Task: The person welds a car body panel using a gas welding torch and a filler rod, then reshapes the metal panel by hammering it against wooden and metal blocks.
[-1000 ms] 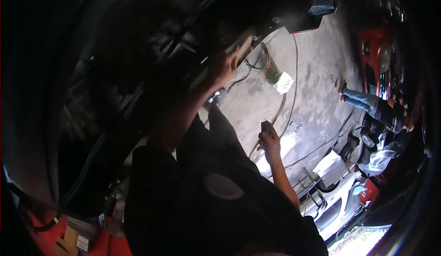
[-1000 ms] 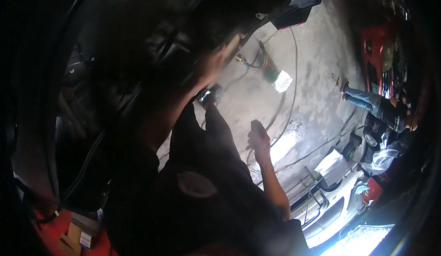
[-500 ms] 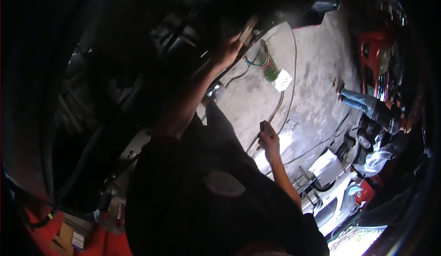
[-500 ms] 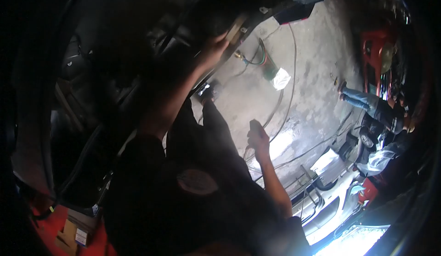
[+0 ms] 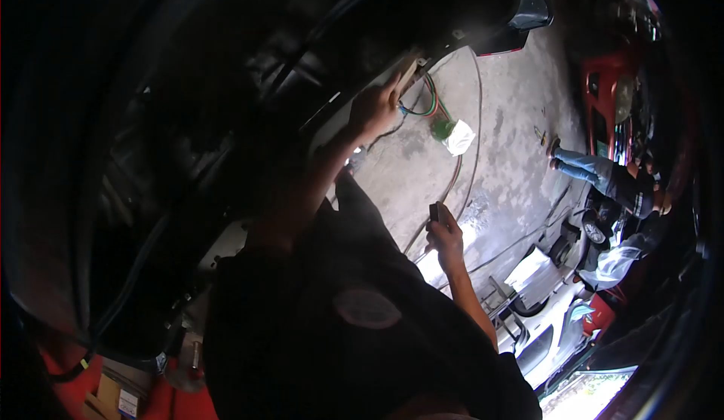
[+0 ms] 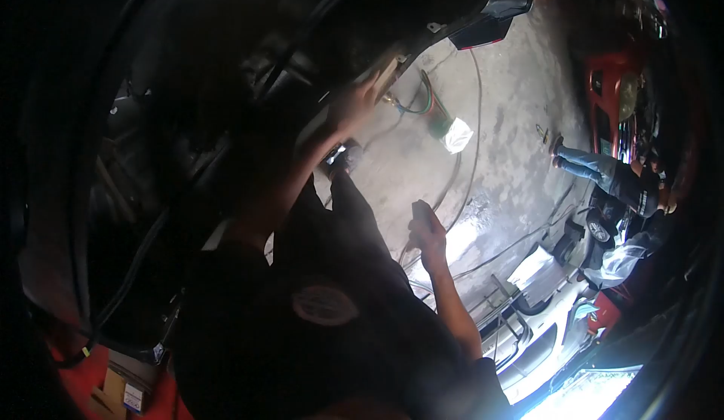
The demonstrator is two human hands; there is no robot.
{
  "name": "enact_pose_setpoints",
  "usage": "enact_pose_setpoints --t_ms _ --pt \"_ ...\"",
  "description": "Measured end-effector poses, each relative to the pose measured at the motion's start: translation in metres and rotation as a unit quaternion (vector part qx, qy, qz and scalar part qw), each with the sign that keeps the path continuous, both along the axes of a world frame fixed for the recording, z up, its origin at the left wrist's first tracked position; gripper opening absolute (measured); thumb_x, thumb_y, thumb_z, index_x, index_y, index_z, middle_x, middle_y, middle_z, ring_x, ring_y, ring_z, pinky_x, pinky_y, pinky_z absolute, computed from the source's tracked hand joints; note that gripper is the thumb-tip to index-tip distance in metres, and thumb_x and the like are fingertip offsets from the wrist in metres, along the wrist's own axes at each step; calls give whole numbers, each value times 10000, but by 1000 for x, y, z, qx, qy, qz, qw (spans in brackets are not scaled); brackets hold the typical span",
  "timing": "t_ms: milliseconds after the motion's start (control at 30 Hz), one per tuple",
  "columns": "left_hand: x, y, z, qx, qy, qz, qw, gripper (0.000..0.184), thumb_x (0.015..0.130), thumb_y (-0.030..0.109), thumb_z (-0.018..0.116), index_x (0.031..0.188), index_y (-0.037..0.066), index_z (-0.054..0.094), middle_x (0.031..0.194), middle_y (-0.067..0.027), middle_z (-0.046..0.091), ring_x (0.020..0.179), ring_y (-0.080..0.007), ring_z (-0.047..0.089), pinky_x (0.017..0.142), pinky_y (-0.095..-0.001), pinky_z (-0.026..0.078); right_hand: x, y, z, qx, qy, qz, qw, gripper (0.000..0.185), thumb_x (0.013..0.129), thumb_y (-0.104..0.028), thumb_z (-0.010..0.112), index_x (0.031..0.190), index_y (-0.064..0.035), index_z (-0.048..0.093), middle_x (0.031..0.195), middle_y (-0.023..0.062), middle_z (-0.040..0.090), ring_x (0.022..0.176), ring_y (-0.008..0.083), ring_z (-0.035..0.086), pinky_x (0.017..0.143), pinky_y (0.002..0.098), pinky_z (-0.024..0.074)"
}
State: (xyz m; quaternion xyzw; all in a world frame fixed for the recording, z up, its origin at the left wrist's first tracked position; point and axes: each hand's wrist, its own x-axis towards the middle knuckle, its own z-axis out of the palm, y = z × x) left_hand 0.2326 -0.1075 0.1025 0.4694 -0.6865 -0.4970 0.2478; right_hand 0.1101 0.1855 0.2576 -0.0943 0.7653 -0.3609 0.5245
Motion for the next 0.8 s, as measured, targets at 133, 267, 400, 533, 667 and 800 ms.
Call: enact_pose_setpoints --t_ms 133,267,400,533,667,800 --pt "-8 10 -5 -15 -7 37 999 485 940 205 610 1413 122 542 813 -241 674 743 -416 679 705 -499 538 11 0 -10 -2 19 -5 1000 652 884 -222 661 1462 -7 451 861 52 607 647 117 558 502 263 505" --pt "-26 12 -12 -54 13 74 996 473 941 191 616 1404 123 547 846 -241 680 742 -408 677 692 -494 539 16 3 1 1 22 31 999 689 850 -226 683 1456 6 454 861 45 605 639 112 560 490 258 497" --pt "-24 -24 -10 -68 45 71 994 482 946 202 616 1418 134 545 854 -221 685 728 -385 669 666 -480 533 28 15 -3 8 36 11 999 663 853 -222 686 1437 13 478 846 30 593 630 106 551 516 239 467" --pt "-23 0 -17 -96 30 67 993 486 962 218 575 1439 148 517 810 -233 670 728 -398 670 664 -487 528 39 12 5 56 3 -15 998 633 874 -222 681 1433 5 488 849 32 597 627 101 538 541 235 462" --pt "-24 -32 -4 -100 4 34 994 495 945 198 572 1434 146 516 785 -218 670 754 -402 681 688 -496 547 33 23 -9 11 43 38 998 649 869 -233 685 1441 -3 484 889 52 629 639 112 556 509 244 478" --pt "11 -4 0 -114 -85 -66 988 499 909 197 584 1397 96 547 822 -215 692 743 -360 695 681 -477 550 27 30 -6 6 27 17 999 640 873 -210 673 1446 -4 475 875 43 616 623 97 544 484 253 485"
